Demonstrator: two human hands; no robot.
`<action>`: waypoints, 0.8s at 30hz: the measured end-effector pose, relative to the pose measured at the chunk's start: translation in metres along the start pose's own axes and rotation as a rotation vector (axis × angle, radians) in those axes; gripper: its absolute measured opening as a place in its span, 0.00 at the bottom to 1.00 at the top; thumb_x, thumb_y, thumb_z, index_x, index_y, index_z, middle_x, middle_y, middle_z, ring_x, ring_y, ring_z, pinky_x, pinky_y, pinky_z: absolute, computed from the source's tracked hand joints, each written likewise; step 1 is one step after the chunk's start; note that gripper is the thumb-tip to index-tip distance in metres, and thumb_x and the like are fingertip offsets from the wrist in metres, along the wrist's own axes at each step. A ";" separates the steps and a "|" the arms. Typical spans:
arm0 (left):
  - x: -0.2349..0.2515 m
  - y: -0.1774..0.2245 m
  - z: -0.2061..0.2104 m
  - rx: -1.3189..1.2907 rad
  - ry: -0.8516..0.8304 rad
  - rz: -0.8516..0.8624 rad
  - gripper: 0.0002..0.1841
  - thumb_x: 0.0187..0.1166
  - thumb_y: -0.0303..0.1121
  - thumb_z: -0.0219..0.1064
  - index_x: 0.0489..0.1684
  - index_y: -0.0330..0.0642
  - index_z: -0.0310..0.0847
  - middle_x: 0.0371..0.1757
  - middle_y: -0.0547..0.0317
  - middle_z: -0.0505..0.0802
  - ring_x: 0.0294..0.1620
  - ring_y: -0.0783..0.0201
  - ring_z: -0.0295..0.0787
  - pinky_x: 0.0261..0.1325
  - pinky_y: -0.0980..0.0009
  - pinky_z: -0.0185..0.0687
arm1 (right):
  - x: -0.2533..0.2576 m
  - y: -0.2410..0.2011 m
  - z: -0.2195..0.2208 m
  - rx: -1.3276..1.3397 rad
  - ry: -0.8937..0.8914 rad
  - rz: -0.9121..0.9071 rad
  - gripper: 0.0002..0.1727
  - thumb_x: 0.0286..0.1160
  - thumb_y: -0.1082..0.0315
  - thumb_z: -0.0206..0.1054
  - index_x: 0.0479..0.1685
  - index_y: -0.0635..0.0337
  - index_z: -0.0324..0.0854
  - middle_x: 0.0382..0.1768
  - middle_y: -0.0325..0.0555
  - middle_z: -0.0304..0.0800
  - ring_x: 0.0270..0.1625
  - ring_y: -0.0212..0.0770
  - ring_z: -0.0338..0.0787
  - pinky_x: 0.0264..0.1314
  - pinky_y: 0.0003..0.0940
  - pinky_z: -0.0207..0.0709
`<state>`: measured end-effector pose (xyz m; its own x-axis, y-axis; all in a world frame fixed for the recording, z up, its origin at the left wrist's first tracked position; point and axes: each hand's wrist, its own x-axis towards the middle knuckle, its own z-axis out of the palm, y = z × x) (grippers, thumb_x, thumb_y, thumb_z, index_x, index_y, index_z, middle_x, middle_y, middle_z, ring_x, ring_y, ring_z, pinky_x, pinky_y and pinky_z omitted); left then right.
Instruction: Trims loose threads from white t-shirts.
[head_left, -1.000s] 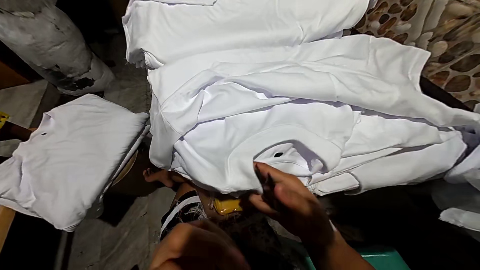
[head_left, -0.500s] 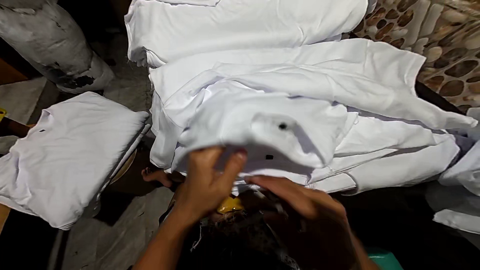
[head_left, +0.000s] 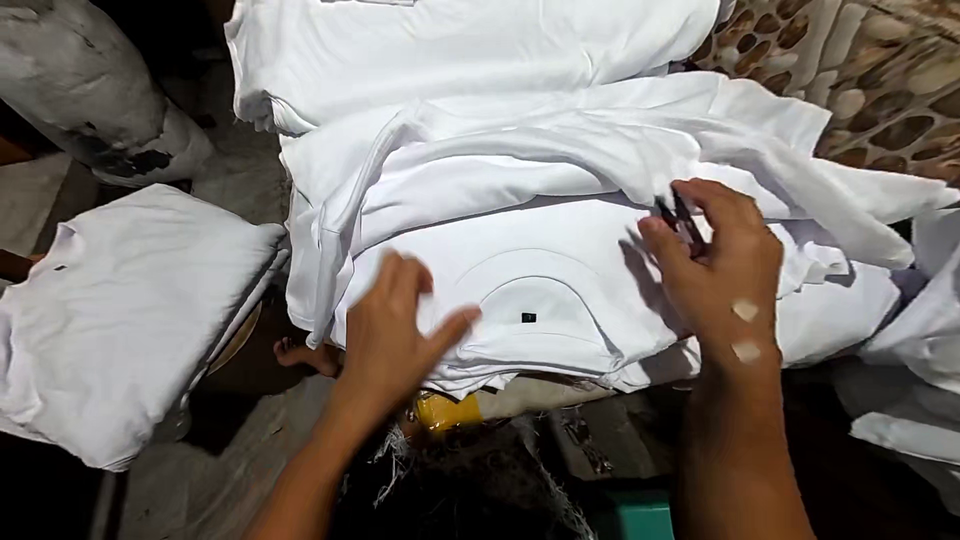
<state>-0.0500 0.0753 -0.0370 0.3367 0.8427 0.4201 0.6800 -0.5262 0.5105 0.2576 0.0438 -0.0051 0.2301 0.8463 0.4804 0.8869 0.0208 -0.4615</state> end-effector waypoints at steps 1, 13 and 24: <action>-0.018 0.014 -0.001 0.048 -0.064 -0.026 0.29 0.72 0.59 0.67 0.31 0.35 0.86 0.23 0.51 0.85 0.22 0.51 0.84 0.23 0.52 0.76 | -0.011 -0.014 0.000 0.022 0.044 -0.073 0.31 0.83 0.55 0.63 0.73 0.75 0.76 0.71 0.75 0.77 0.63 0.61 0.84 0.60 0.54 0.77; -0.027 0.031 0.018 -1.654 0.341 -0.372 0.09 0.87 0.33 0.59 0.44 0.51 0.88 0.38 0.66 0.96 0.42 0.73 0.94 0.53 0.73 0.90 | -0.076 -0.075 0.073 0.458 0.025 -0.308 0.17 0.74 0.62 0.71 0.48 0.71 0.88 0.29 0.46 0.80 0.31 0.21 0.74 0.34 0.08 0.65; -0.045 0.032 0.009 -1.122 0.351 0.021 0.09 0.84 0.47 0.64 0.36 0.58 0.85 0.44 0.86 0.90 0.49 0.90 0.84 0.53 0.89 0.81 | -0.094 -0.100 0.057 0.323 0.115 -0.435 0.16 0.85 0.55 0.64 0.47 0.62 0.76 0.30 0.46 0.83 0.30 0.27 0.79 0.33 0.13 0.68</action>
<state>-0.0381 0.0213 -0.0463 0.0238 0.8472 0.5307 -0.3372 -0.4929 0.8021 0.1249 -0.0076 -0.0466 -0.0716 0.6600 0.7479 0.7465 0.5327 -0.3987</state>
